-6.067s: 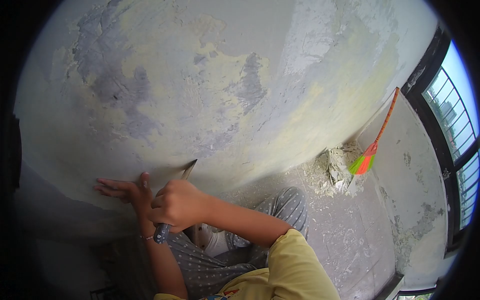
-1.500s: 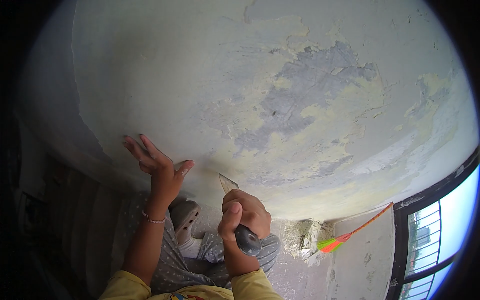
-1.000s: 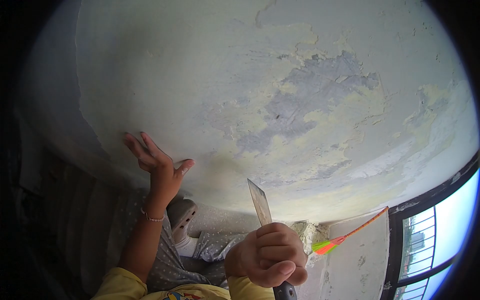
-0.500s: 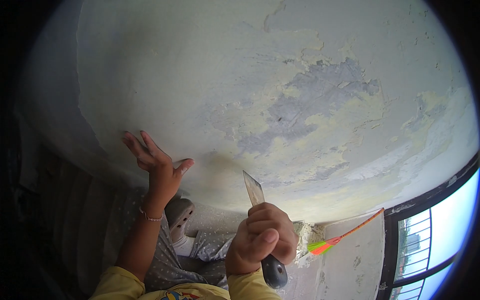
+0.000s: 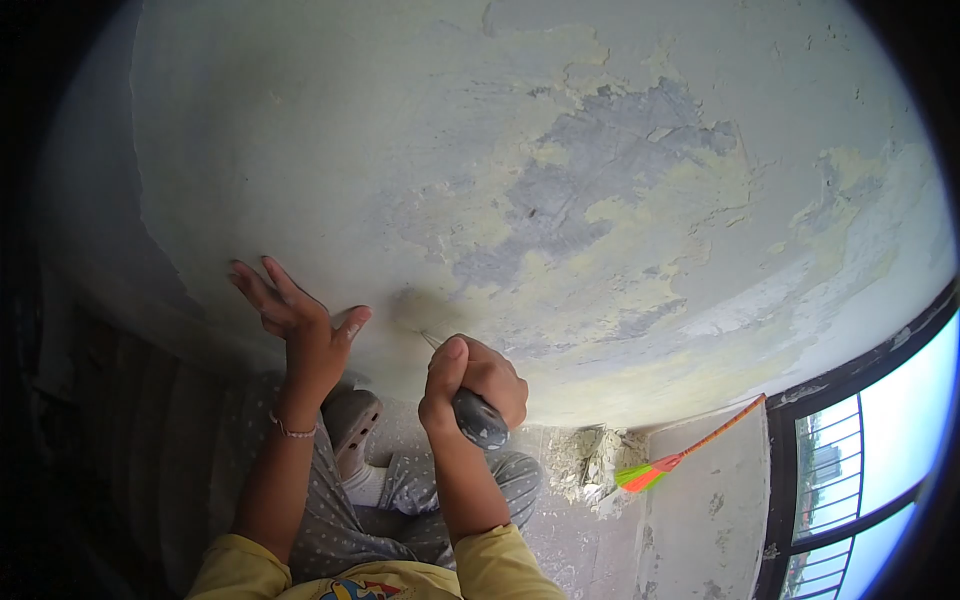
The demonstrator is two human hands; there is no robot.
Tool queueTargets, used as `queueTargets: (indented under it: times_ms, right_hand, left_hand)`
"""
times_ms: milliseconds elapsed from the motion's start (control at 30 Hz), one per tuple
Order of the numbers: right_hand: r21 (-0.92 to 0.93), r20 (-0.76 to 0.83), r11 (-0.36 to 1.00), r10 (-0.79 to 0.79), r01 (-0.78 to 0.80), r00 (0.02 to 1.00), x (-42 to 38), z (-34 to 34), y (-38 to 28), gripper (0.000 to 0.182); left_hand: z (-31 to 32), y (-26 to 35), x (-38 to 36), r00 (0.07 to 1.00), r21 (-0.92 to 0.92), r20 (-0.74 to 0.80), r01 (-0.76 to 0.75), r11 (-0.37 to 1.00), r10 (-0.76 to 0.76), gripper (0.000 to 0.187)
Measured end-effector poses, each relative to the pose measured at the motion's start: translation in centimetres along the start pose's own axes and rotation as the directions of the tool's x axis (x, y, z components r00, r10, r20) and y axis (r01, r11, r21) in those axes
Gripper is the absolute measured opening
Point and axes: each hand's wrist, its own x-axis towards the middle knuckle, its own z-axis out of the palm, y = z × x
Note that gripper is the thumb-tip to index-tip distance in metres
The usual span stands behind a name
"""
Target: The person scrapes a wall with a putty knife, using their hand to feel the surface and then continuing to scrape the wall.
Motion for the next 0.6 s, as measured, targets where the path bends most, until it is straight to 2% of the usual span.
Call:
queueTargets:
  times_ms: [33,100,167,233,300,367,400,433,467,500,533,567,600]
  right_hand:
    - [0.005,0.005,0.999,-0.052,0.052,0.999,-0.1,0.6,0.0,0.034]
    - [0.014,0.016,1.000,-0.027,0.027,1.000,-0.5,0.1,-1.1,0.033]
    - [0.267,-0.047,0.964,0.005,0.007,0.999,1.0,-0.9,-3.2,0.031]
    - [0.345,-0.146,0.932,-0.058,0.105,0.988,2.0,-1.5,-4.4,0.029]
    - [0.357,-0.152,0.923,-0.094,0.144,0.984,1.6,-1.5,-3.2,0.031]
    - [0.059,-0.046,0.998,-0.006,0.008,0.999,0.5,0.4,-0.4,0.033]
    - [0.012,0.015,0.976,0.217,-0.217,0.976,-1.0,0.4,1.4,0.029]
    - [-0.041,0.063,0.902,0.432,-0.430,0.900,-1.4,0.9,1.9,0.025]
    - [0.155,0.057,0.824,0.543,-0.545,0.838,-1.8,0.9,2.0,0.023]
    - [0.160,0.059,0.822,0.545,-0.547,0.836,-2.3,0.8,1.8,0.023]
    - [0.208,0.038,0.913,0.350,-0.350,0.936,-1.8,0.6,0.8,0.028]
    - [0.250,0.011,0.957,0.147,-0.145,0.989,-1.3,0.3,-0.3,0.033]
    - [0.291,-0.024,0.956,0.036,-0.027,0.999,-0.5,-0.2,-1.4,0.034]
  left_hand:
    - [0.0,0.1,0.2,1.000,-0.002,-0.005,-0.005,1.000,0.005,0.124]
    - [-0.2,0.1,0.0,1.000,0.006,-0.003,-0.019,1.000,0.019,0.124]
    - [-0.2,-0.1,0.1,0.999,0.013,0.001,-0.033,0.999,0.033,0.124]
    - [0.0,-0.3,-0.1,0.998,0.012,0.028,-0.053,0.999,0.053,0.124]
    - [0.3,-0.3,-0.1,0.999,0.000,0.007,-0.051,0.999,0.051,0.124]
    - [0.2,0.1,-0.1,0.999,-0.004,0.004,-0.038,0.999,0.038,0.124]
    - [0.1,0.1,0.0,1.000,0.002,-0.006,-0.027,1.000,0.027,0.124]
    - [0.1,0.1,0.1,0.999,0.005,-0.006,-0.035,0.999,0.035,0.124]
    - [0.1,0.0,0.0,0.998,0.011,-0.013,-0.054,0.998,0.055,0.124]
    - [0.2,-0.1,0.1,0.997,0.016,-0.028,-0.068,0.998,0.069,0.124]
    - [0.3,-0.1,0.3,0.997,0.021,-0.038,-0.059,0.998,0.060,0.124]
    - [0.3,-0.2,0.3,0.998,0.025,-0.026,-0.061,0.998,0.062,0.125]
    - [0.3,-0.4,0.0,0.998,0.031,-0.004,-0.065,0.997,0.065,0.125]
